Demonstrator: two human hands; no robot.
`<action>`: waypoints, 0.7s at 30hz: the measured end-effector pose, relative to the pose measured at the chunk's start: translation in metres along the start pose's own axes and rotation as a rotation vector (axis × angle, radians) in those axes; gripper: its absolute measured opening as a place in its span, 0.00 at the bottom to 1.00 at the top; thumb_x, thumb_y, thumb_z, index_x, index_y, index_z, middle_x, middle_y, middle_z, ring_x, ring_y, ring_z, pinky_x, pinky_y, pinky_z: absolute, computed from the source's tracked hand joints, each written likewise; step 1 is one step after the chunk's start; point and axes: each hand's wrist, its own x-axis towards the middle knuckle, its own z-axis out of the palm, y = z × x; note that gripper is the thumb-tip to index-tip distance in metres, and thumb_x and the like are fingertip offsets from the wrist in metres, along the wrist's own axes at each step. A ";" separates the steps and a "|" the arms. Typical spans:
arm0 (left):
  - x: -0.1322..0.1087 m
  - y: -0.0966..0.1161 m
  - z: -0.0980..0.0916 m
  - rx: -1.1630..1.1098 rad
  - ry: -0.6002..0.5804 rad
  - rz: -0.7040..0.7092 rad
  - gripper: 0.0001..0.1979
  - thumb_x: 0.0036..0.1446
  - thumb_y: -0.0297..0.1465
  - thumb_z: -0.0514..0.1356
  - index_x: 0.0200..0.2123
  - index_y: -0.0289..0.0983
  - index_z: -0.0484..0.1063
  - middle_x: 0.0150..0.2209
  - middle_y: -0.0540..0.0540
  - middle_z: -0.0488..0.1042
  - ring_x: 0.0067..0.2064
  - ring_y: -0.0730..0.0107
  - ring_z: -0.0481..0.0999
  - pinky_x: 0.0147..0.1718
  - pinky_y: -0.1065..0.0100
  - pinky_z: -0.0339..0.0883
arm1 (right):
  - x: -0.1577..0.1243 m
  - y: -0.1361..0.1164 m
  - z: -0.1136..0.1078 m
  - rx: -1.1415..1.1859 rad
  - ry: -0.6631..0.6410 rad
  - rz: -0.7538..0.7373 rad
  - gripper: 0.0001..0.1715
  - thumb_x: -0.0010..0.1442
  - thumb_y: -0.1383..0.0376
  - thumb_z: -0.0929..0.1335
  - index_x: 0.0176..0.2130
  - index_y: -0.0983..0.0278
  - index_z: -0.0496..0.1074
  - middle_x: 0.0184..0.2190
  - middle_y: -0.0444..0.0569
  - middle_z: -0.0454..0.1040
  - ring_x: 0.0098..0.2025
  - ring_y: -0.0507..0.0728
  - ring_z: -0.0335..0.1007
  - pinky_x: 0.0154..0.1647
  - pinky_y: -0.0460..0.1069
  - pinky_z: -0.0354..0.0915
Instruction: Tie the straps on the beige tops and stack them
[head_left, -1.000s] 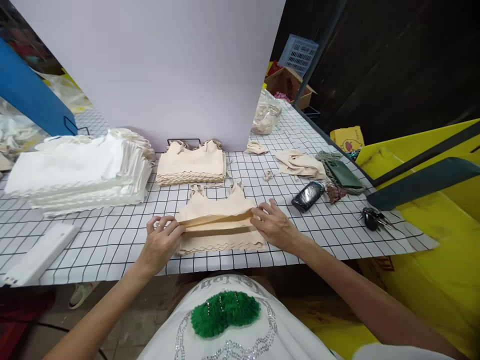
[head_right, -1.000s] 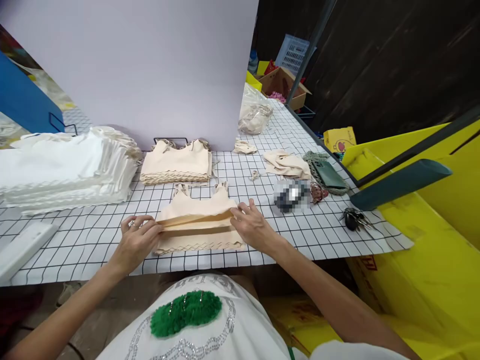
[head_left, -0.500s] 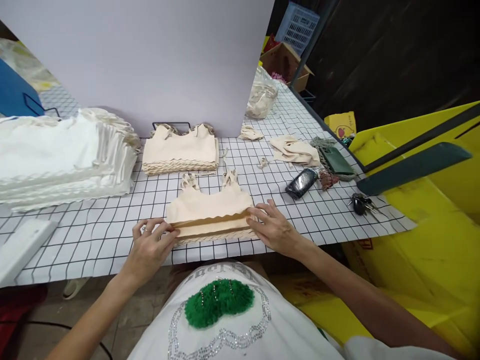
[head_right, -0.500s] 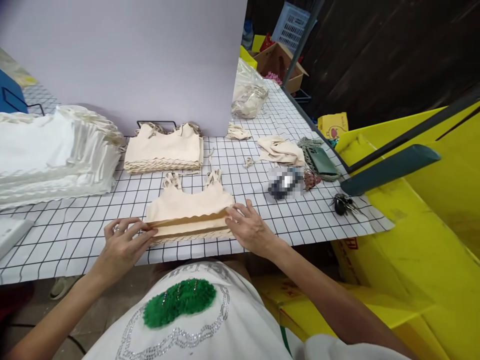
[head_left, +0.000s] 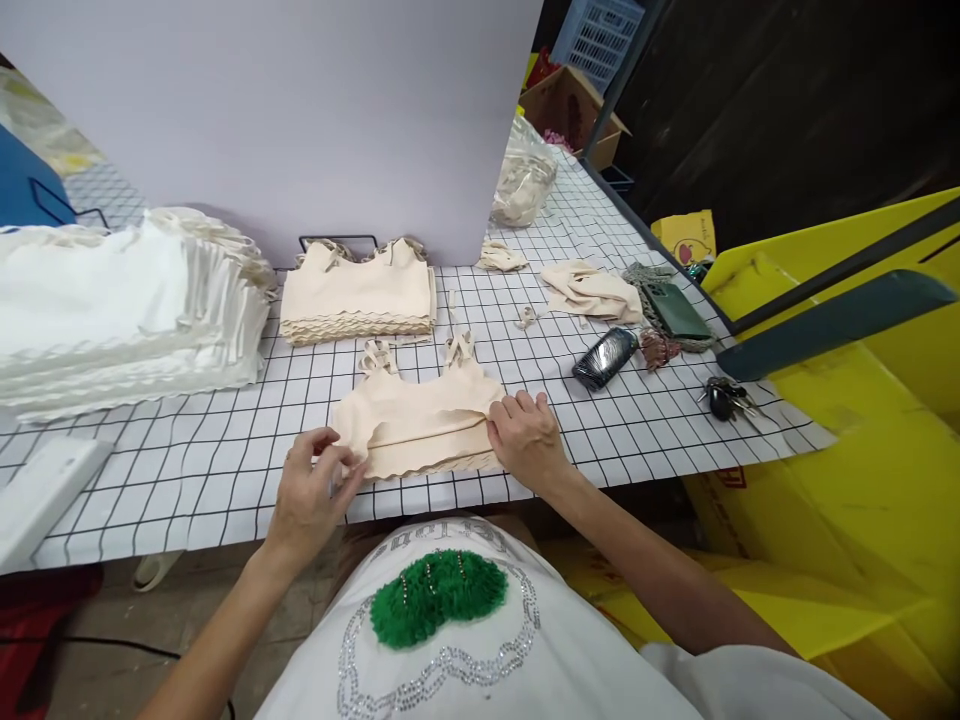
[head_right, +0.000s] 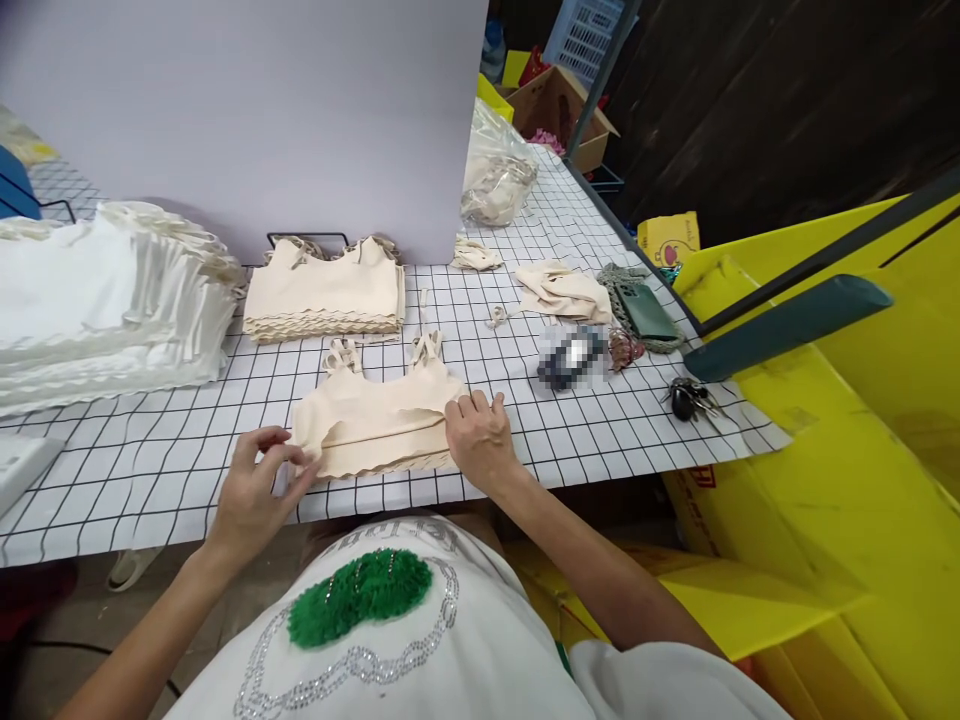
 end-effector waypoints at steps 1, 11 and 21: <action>0.000 0.000 0.002 -0.034 -0.011 -0.033 0.03 0.65 0.30 0.60 0.38 0.38 0.69 0.42 0.43 0.69 0.39 0.65 0.73 0.40 0.63 0.70 | -0.001 0.001 0.000 -0.003 0.003 0.004 0.09 0.64 0.71 0.67 0.31 0.67 0.73 0.28 0.52 0.73 0.35 0.61 0.63 0.43 0.57 0.57; 0.003 -0.001 0.009 -0.004 -0.041 -0.058 0.04 0.64 0.25 0.57 0.40 0.38 0.71 0.37 0.46 0.73 0.37 0.64 0.75 0.37 0.64 0.69 | -0.014 0.013 -0.012 0.265 0.043 -0.021 0.10 0.61 0.74 0.66 0.28 0.66 0.70 0.26 0.48 0.71 0.34 0.56 0.61 0.40 0.52 0.58; 0.004 0.001 -0.006 -0.130 -0.085 -0.061 0.05 0.64 0.31 0.61 0.40 0.38 0.76 0.41 0.43 0.73 0.42 0.60 0.74 0.42 0.58 0.68 | -0.027 0.015 -0.025 0.433 0.055 -0.044 0.13 0.67 0.65 0.67 0.29 0.65 0.69 0.28 0.49 0.70 0.35 0.57 0.60 0.41 0.53 0.59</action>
